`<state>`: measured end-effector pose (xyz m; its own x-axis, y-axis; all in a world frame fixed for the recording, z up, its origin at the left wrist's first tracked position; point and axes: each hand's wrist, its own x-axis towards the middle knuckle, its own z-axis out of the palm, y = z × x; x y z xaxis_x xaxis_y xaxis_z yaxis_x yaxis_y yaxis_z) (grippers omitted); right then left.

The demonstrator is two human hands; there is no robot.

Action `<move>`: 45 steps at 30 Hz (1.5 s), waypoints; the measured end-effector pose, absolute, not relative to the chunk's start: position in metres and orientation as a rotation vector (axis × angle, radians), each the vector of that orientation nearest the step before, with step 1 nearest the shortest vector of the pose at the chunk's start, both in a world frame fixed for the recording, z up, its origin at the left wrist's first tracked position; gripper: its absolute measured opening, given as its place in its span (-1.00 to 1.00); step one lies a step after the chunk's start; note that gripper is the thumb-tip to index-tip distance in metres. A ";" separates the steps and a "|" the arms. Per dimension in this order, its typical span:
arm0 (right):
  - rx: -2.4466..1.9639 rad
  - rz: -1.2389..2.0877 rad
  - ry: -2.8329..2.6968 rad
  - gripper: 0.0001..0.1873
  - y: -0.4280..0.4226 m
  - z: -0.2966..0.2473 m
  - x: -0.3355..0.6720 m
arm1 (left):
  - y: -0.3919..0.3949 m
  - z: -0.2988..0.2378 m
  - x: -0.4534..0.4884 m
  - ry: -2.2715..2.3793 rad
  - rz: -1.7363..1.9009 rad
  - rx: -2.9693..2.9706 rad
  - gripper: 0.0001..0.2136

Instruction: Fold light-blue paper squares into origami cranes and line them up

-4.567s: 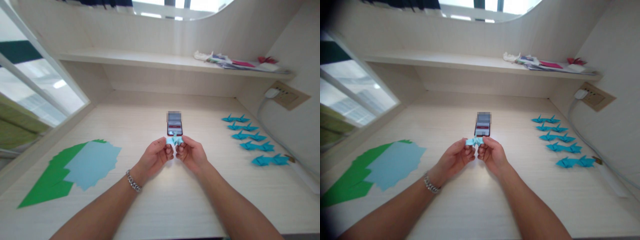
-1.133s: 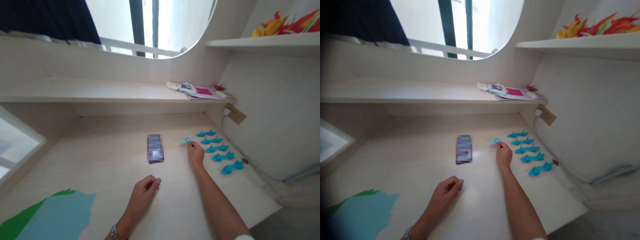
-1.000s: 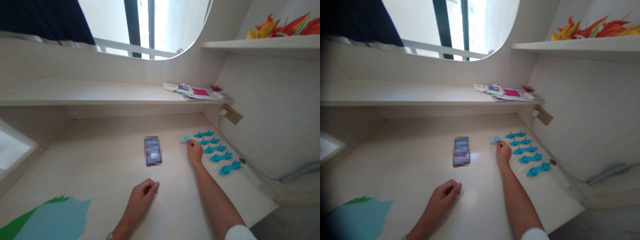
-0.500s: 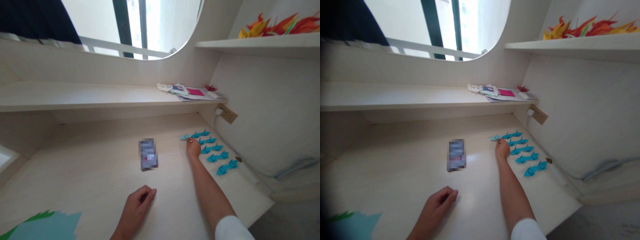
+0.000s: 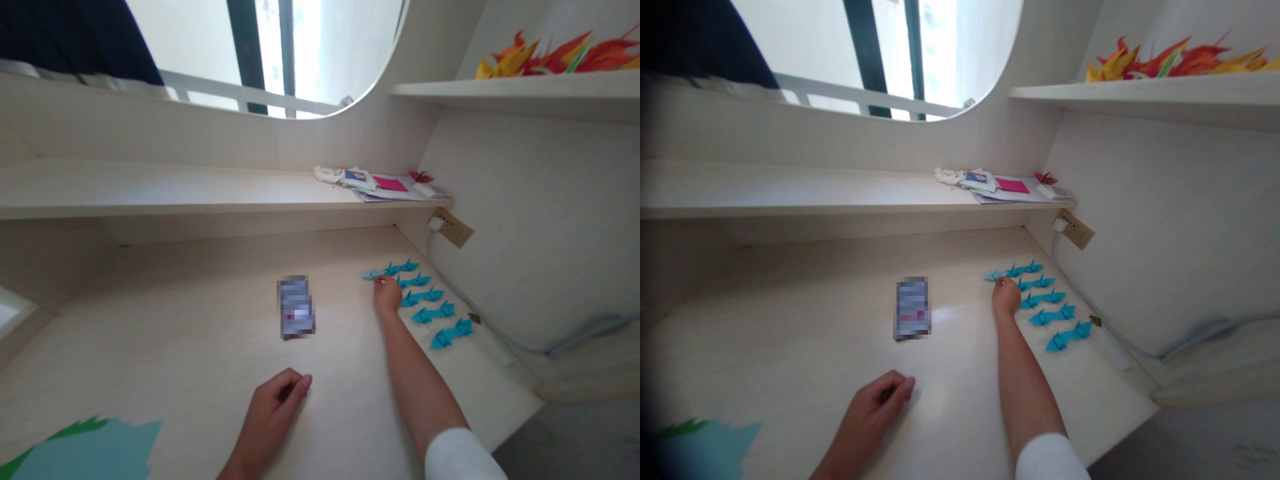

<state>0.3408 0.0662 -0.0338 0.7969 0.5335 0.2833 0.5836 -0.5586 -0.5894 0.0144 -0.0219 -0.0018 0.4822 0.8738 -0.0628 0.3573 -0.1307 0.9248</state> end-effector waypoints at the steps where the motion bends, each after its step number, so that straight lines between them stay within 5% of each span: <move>1: -2.286 -0.094 -0.823 -0.70 0.066 -0.034 0.341 | -0.022 -0.002 0.014 1.057 0.636 1.707 -0.69; 45: -2.166 0.069 -1.012 -0.63 0.011 -0.029 0.282 | -0.022 0.001 0.014 1.073 0.709 1.644 -0.67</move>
